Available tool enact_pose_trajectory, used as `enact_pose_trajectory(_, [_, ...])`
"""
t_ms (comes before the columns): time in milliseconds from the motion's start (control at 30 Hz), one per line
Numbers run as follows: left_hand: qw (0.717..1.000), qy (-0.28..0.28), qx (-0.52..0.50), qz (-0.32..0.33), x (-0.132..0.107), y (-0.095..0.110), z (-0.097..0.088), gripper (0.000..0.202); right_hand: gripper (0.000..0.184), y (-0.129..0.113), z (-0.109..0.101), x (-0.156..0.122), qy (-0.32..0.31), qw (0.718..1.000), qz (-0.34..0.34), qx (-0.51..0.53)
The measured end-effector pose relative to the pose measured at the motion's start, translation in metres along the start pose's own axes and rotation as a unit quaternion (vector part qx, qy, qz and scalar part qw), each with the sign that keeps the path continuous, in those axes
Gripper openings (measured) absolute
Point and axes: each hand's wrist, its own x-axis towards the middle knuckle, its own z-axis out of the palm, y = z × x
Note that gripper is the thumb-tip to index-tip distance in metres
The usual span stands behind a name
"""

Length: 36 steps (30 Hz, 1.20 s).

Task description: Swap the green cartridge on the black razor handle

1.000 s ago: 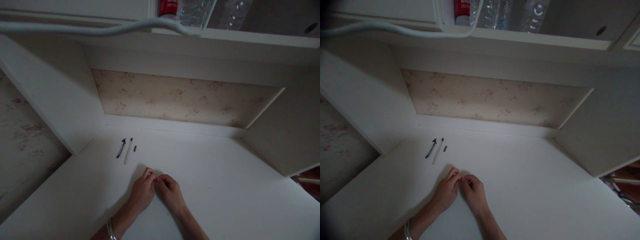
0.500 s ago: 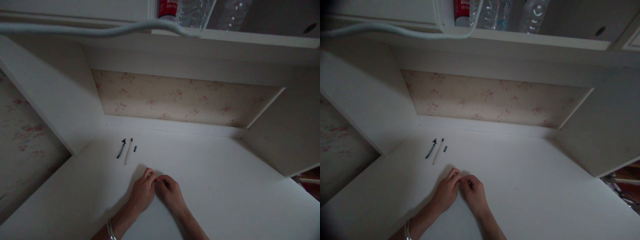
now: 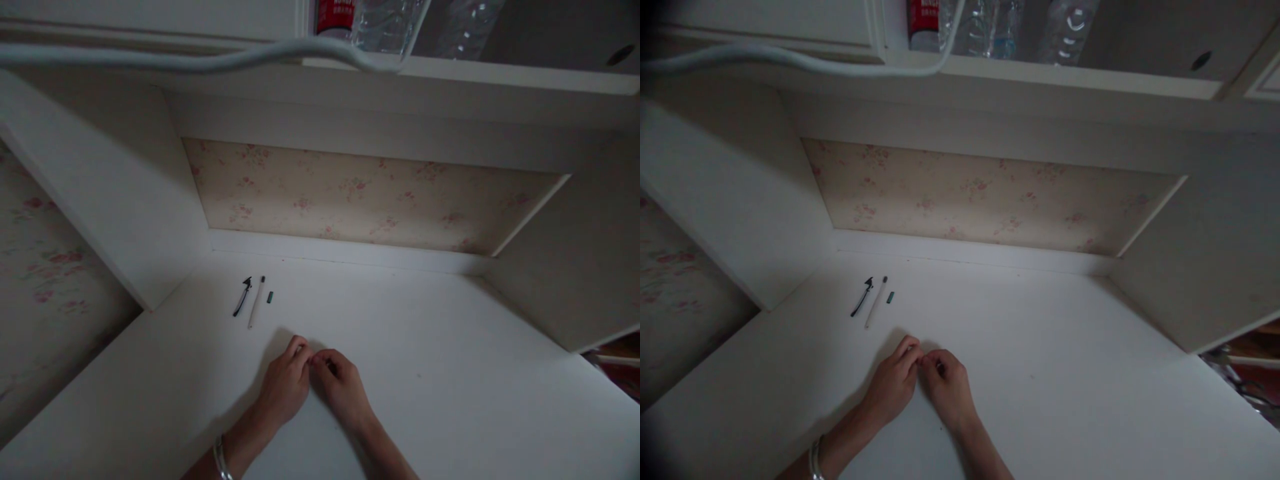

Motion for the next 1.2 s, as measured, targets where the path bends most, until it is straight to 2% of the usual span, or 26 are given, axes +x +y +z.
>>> enact_pose_trajectory(600, [1.000,-0.014,-0.002,-0.010,0.0007,-0.0006,0.0019,0.021,0.021,0.0096,0.0022,0.0014,0.001,1.000,0.006,0.005])
enact_pose_trajectory(1200, [1.000,-0.021,-0.004,-0.010,0.0008,0.0013,-0.0003,0.021,0.019,0.0087,0.0017,0.0017,0.002,1.000,-0.005,-0.007])
